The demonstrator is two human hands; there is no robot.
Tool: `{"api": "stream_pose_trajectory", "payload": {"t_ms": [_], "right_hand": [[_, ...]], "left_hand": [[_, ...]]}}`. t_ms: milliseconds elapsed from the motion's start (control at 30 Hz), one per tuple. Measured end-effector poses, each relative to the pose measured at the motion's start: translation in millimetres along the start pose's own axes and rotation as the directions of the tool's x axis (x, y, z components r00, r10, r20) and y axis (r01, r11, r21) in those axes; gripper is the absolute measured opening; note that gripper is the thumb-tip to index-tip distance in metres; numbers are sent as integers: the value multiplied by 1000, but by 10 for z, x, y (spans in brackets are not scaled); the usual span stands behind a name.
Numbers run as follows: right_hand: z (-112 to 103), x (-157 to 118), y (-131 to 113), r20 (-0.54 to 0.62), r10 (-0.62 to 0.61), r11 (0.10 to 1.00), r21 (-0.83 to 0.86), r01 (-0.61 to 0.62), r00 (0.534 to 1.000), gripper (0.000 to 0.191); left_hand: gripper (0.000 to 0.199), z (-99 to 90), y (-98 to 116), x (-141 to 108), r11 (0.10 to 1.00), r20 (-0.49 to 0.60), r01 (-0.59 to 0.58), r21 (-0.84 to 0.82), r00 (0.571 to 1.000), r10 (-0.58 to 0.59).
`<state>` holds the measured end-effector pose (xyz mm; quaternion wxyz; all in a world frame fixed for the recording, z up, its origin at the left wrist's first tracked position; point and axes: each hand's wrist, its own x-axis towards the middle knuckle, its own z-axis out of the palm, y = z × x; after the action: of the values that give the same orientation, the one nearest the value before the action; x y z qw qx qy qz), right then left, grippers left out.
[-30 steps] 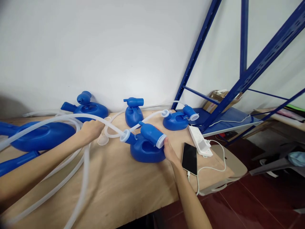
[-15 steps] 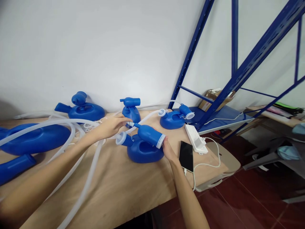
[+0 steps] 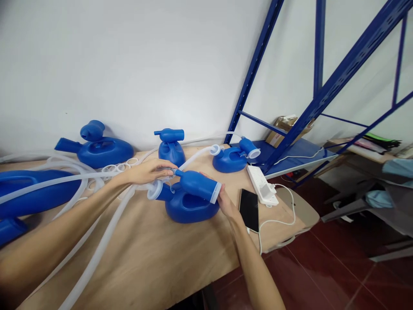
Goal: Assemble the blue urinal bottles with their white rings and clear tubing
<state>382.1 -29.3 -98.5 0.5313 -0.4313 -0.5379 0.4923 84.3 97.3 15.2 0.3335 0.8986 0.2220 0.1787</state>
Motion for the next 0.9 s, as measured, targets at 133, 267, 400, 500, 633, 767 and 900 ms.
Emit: {"api": "stream_pose_trajectory", "payload": {"t_ms": [133,267,400,500,633,767,900], "right_hand": [[-30,17,-45,25,-4,994,-108,7,1000,105],[-20,21,-151,50,-12,981,-191,21,999,111],[36,-30,-332,128,-12,958,-283,48,992,107],[38,-73,-382,162,-24,934,-348,80,986,103],[-7,-82,-321,162,-6,931,-359,65,987,98],[5,-62,-302,146,2,942,-331,47,989,107],[61,-50,-314,141,-15,935,-348,64,990,105]], "left_hand": [[34,26,-25,-6,995,-38,-93,20,995,93],[32,79,0,-35,983,-60,-164,86,984,169],[30,122,37,-3,980,-88,-166,107,980,176],[28,121,98,39,979,-61,-183,88,980,189],[28,90,199,73,966,-5,-217,138,975,220],[26,56,211,104,956,35,-186,228,983,182],[30,79,280,69,894,-67,-90,438,989,132]]}}
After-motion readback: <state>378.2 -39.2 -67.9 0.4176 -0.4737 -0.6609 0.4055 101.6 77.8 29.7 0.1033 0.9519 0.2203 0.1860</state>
